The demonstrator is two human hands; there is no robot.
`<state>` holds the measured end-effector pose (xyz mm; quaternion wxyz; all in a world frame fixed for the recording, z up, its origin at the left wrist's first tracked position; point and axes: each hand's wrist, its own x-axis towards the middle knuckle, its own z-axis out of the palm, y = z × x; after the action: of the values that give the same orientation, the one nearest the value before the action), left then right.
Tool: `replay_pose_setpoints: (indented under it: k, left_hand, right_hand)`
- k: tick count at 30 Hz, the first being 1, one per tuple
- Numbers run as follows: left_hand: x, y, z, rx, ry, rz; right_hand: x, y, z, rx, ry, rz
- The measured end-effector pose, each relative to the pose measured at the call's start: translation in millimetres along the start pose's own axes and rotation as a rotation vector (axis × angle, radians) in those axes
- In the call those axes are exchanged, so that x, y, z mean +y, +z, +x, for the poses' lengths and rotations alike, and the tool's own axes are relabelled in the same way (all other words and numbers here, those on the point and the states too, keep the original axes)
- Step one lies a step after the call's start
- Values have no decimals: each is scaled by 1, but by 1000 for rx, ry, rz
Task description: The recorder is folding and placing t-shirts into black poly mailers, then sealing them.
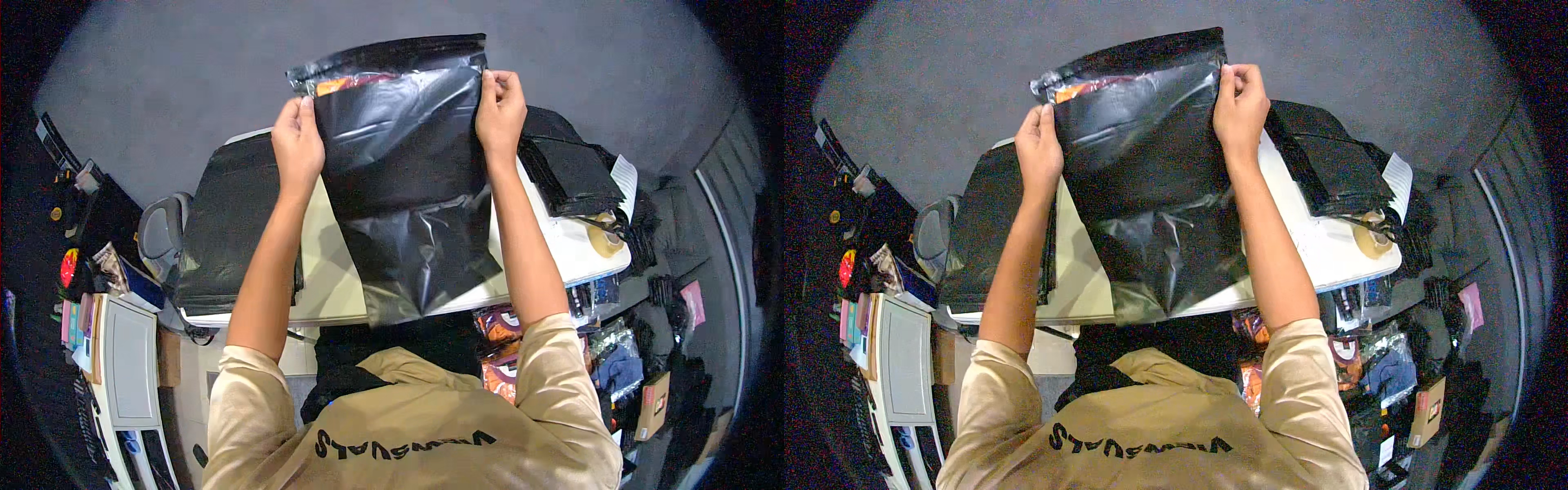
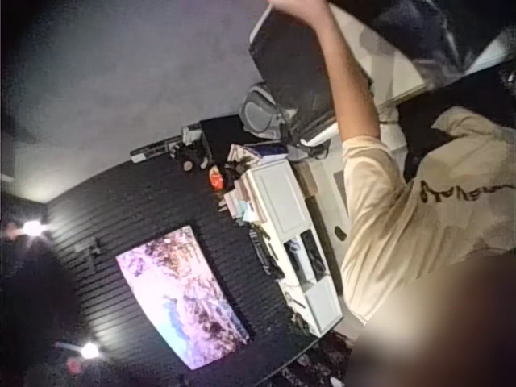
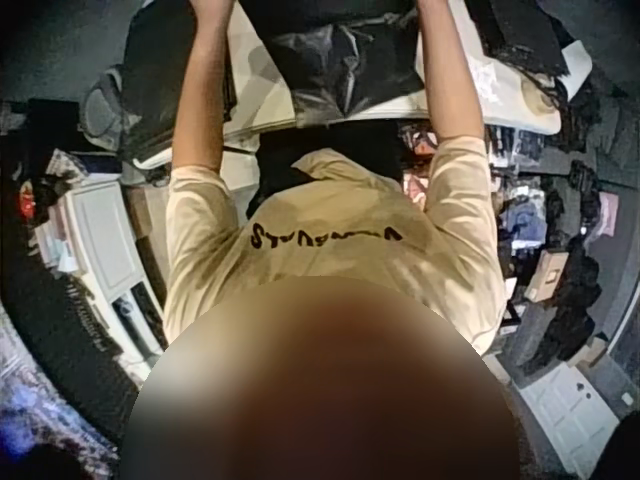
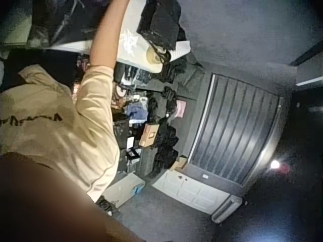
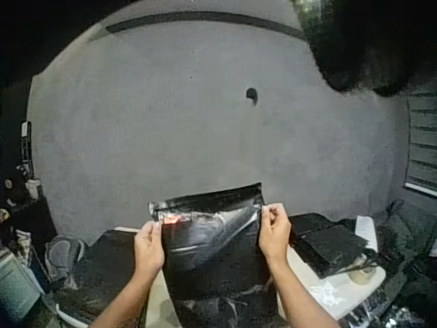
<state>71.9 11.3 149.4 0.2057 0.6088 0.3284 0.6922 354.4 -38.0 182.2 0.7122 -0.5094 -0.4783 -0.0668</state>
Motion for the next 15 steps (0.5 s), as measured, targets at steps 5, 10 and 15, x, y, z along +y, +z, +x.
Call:
replay_pose_setpoints:
  k: [5,10,15]
  left_hand:
    - [-10,-9,-44,-21,-140,-3]
    - [-36,-49,-116,-6,-406,-48]
    - [-21,-81,-136,-178,-841,134]
  right_hand:
    - [21,14,13,-177,-75,-195]
    - [78,67,-29,-519,-94,-307]
    - [151,94,-115,-723,106,-438]
